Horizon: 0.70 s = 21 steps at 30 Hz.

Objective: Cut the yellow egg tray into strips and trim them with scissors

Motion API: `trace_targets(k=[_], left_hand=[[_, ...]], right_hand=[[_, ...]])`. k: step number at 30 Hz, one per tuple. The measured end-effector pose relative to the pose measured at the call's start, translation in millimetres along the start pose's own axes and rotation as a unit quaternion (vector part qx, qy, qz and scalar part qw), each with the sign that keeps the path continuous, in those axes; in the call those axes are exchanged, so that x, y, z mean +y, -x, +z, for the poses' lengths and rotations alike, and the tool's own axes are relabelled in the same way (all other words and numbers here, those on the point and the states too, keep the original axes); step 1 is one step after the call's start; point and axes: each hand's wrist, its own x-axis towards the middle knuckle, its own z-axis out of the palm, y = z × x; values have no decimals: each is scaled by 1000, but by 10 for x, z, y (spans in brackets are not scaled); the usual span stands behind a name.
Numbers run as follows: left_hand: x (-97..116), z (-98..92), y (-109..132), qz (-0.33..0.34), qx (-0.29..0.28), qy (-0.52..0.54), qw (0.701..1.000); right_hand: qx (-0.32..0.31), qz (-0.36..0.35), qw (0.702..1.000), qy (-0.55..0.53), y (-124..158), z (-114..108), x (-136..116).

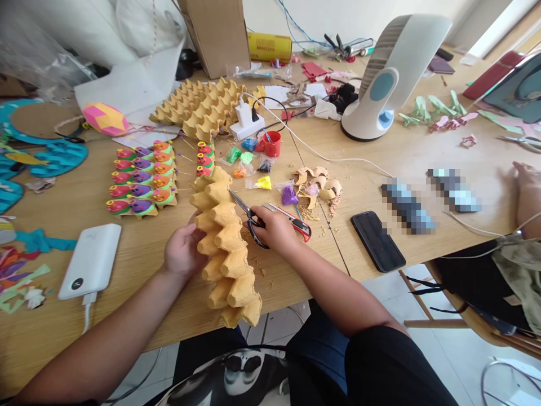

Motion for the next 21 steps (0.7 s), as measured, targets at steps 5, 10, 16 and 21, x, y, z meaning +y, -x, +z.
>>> trace_targets(k=[5, 10, 16, 21], left_hand=[[10, -25, -3, -17, 24, 17, 999], [0, -8, 8, -3, 24, 13, 1000], [12, 43, 39, -7, 21, 14, 1000], [3, 21, 38, 4, 6, -12, 1000]], right_hand=[[-12, -4, 998, -67, -42, 58, 54], [-27, -4, 995, -95, -22, 47, 27], [-13, -14, 997, -74, 2, -16, -16], [3, -10, 1000, 15, 17, -22, -23]])
